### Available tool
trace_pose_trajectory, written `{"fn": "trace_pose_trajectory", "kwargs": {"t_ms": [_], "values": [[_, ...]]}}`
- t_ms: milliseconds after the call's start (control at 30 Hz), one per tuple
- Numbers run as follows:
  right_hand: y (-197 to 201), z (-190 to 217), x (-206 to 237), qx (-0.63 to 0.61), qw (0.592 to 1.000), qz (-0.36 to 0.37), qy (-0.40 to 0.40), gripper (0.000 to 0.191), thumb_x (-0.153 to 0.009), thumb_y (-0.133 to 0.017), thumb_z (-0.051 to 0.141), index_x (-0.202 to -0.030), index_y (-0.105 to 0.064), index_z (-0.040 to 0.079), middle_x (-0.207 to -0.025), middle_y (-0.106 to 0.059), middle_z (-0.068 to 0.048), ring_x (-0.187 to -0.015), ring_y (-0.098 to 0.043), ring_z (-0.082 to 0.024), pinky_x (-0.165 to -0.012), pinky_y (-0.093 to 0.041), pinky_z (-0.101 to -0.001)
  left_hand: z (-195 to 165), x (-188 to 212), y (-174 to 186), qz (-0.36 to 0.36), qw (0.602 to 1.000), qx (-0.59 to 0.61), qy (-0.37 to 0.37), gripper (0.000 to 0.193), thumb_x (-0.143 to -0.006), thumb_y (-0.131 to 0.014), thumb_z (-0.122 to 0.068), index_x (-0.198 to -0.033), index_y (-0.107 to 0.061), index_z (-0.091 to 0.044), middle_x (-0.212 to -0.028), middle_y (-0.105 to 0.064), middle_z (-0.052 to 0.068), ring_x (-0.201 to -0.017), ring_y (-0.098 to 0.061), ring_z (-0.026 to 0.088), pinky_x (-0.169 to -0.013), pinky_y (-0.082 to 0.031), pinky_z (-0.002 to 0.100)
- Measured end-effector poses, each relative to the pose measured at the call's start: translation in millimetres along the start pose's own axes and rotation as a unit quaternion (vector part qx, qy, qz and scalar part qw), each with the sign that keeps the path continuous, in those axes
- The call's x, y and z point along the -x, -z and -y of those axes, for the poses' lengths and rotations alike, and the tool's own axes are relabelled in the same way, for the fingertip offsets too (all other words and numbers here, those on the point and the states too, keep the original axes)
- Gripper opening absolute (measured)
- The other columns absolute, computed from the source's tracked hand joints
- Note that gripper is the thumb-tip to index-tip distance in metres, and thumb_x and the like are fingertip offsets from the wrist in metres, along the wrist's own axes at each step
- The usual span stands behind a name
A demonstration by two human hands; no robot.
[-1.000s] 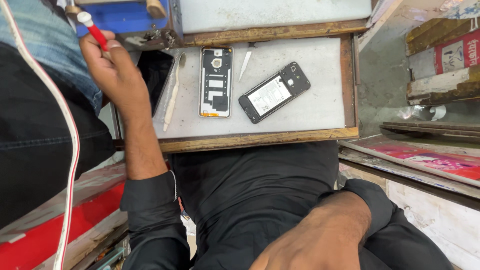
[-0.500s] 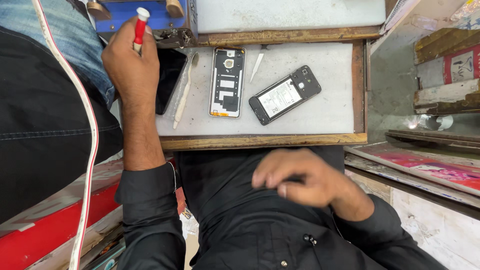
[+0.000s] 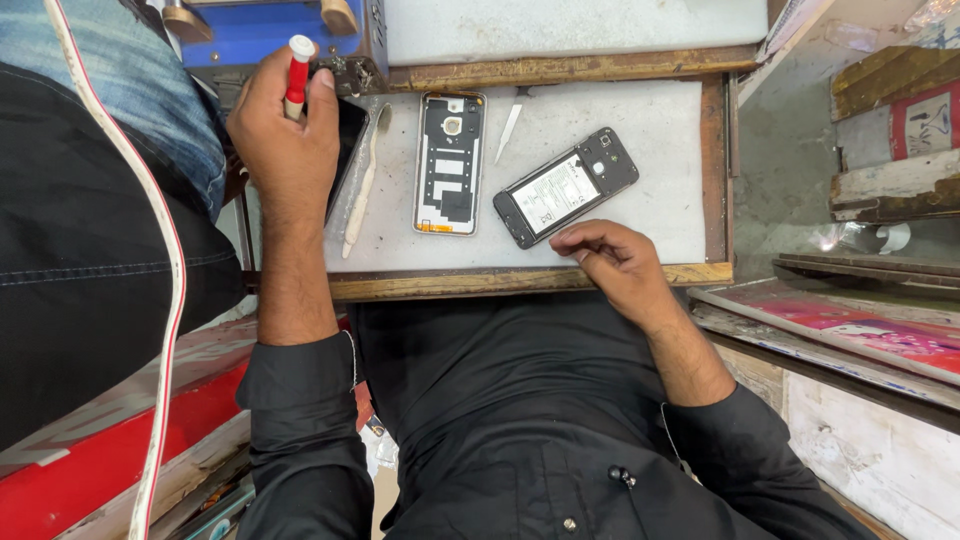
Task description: The person uses a red-handled tool to apply a substance to the internal components of a disassembled mobile phone. They repeatedly apply the substance to different areas of the phone's interior while holding the device steady with their other hand.
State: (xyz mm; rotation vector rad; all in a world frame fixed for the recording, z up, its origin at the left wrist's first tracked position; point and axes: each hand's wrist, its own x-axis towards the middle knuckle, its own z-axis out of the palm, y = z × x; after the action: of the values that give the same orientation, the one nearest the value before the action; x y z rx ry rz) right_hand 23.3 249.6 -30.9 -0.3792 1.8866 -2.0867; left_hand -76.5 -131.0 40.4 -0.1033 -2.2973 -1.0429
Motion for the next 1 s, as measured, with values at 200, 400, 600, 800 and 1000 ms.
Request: {"fn": "trace_pose_trajectory", "kwargs": {"t_ms": [200, 400, 600, 800, 1000], "values": [[1, 3, -3, 0.028, 0.999, -0.011, -0.021, 0.028, -0.098, -0.05, -0.013, -0.118, -0.065, -0.001, -0.119, -0.072, -0.014, -0.115, -0.069, -0.021, -0.105, -0.056, -0.0353, -1, 1, -7, -0.021, 0.998, -0.048, -0.035, 0.027, -0.098, -0.085, -0.005, -0.12, -0.072, 0.001, -0.103, -0.073, 0.009, -0.091, -0.072, 0.019, -0.077, -0.057, 0.032], [-1, 4, -3, 0.026, 1.0, -0.008, -0.007, 0.03, -0.097, -0.049, -0.013, -0.119, -0.065, -0.001, -0.12, -0.072, -0.014, -0.116, -0.07, -0.021, -0.107, -0.057, -0.0361, 7, -3, -6, -0.024, 1.0, 0.011, -0.003, 0.016, -0.102, -0.078, 0.001, -0.118, -0.075, -0.001, -0.105, -0.074, 0.009, -0.095, -0.074, 0.018, -0.084, -0.059, 0.032], [-2, 5, -3, 0.036, 0.999, -0.01, -0.007, 0.029, -0.097, -0.049, -0.013, -0.118, -0.066, -0.001, -0.12, -0.072, -0.014, -0.116, -0.07, -0.021, -0.106, -0.057, -0.0359, 8, 3, -6, -0.023, 0.999, 0.034, 0.013, 0.02, -0.1, -0.076, 0.003, -0.12, -0.075, -0.001, -0.105, -0.074, 0.007, -0.094, -0.073, 0.017, -0.085, -0.059, 0.031], [-2, 6, -3, 0.047, 0.999, -0.013, -0.009, 0.029, -0.097, -0.049, -0.013, -0.117, -0.066, -0.001, -0.119, -0.072, -0.013, -0.115, -0.07, -0.02, -0.105, -0.057, -0.035, 12, 7, -15, -0.042, 0.999, -0.016, 0.009, 0.028, -0.097, -0.081, -0.001, -0.124, -0.072, 0.0, -0.1, -0.072, 0.006, -0.087, -0.07, 0.015, -0.077, -0.057, 0.031], [-2, 6, -2, 0.031, 0.999, -0.013, -0.007, 0.03, -0.097, -0.048, -0.014, -0.117, -0.066, -0.001, -0.119, -0.072, -0.014, -0.116, -0.069, -0.02, -0.106, -0.056, -0.0349, 15, 8, -20, -0.056, 0.998, -0.029, -0.021, 0.021, -0.102, -0.079, -0.002, -0.121, -0.071, -0.001, -0.102, -0.073, 0.006, -0.092, -0.072, 0.016, -0.08, -0.058, 0.032]]}}
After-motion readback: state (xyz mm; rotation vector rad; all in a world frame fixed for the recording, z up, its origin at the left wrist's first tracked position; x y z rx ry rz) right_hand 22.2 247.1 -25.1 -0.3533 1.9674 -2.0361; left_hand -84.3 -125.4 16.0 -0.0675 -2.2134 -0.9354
